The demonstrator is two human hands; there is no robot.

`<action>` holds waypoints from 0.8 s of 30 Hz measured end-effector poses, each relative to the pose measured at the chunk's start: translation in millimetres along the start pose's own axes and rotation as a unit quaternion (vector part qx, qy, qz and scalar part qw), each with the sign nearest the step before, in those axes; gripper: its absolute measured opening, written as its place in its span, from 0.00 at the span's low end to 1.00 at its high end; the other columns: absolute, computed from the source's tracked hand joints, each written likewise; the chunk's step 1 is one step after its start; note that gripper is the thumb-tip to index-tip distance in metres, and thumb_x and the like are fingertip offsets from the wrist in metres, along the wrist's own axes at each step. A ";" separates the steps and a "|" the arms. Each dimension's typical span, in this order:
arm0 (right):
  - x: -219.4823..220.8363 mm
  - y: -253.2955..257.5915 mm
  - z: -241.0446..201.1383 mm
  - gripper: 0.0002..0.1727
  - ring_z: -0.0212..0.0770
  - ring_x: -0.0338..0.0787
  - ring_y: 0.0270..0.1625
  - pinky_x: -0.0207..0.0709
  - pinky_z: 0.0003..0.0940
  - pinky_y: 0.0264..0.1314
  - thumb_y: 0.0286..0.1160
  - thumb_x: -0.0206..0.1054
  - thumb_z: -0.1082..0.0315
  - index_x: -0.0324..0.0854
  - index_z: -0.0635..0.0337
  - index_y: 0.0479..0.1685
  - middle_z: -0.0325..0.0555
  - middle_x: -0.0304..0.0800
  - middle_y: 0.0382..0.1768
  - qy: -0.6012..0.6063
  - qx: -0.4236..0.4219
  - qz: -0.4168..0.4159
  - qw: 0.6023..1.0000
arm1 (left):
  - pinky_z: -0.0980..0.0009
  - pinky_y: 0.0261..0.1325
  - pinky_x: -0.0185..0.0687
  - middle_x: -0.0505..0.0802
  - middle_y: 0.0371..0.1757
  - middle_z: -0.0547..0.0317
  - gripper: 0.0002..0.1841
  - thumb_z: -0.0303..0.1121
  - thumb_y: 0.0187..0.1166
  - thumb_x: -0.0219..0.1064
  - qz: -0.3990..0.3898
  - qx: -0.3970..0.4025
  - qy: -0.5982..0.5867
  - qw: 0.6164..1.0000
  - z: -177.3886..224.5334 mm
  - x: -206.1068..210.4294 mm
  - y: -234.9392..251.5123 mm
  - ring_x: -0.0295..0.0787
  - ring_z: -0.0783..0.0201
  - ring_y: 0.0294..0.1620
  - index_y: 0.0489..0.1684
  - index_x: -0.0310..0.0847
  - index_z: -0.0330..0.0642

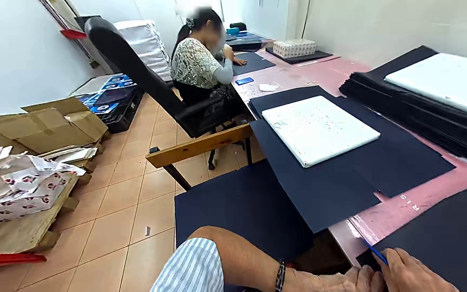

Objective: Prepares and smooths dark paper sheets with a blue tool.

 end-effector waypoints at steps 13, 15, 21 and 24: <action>10.2 -5.1 -0.3 0.14 0.72 0.90 0.37 0.74 0.60 0.29 0.84 0.58 0.72 0.81 0.76 0.34 0.70 0.86 0.33 -0.001 -0.009 0.052 0.999 | 0.60 0.59 0.81 0.93 0.53 0.54 0.18 0.30 0.91 0.48 -0.085 -0.006 -0.184 0.979 -107.8 -89.3 69.5 0.89 0.61 0.53 0.68 0.82 0.42; 11.0 -5.7 -0.7 0.14 0.72 0.91 0.40 0.75 0.60 0.31 0.84 0.57 0.71 0.81 0.76 0.35 0.70 0.87 0.35 -0.010 -0.008 0.058 0.998 | 0.55 0.59 0.77 0.94 0.54 0.51 0.19 0.26 0.88 0.52 -0.172 0.075 -0.207 0.960 -117.7 -64.2 95.7 0.89 0.57 0.56 0.66 0.88 0.46; 9.6 -16.2 -9.9 0.08 0.69 0.90 0.40 0.74 0.56 0.29 0.78 0.59 0.78 0.82 0.75 0.36 0.68 0.86 0.36 -0.023 -0.044 0.068 0.996 | 0.49 0.52 0.77 0.91 0.46 0.44 0.11 0.22 0.83 0.57 -0.253 0.129 -0.105 0.953 -110.6 -33.1 113.8 0.88 0.45 0.51 0.51 0.87 0.35; 12.1 -21.6 -18.1 0.08 0.65 0.90 0.35 0.72 0.51 0.24 0.75 0.58 0.81 0.80 0.73 0.31 0.65 0.85 0.32 -0.029 -0.079 0.083 0.993 | 0.50 0.59 0.77 0.90 0.53 0.43 0.14 0.23 0.88 0.51 -0.233 0.140 -0.068 0.960 -103.0 -34.1 109.6 0.87 0.44 0.57 0.55 0.86 0.34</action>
Point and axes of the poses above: each hand's wrist, its own y-axis towards the middle knuckle, its own x-axis out of the palm, z = x × y, the point moved 1 cm from there along y, towards the middle knuckle
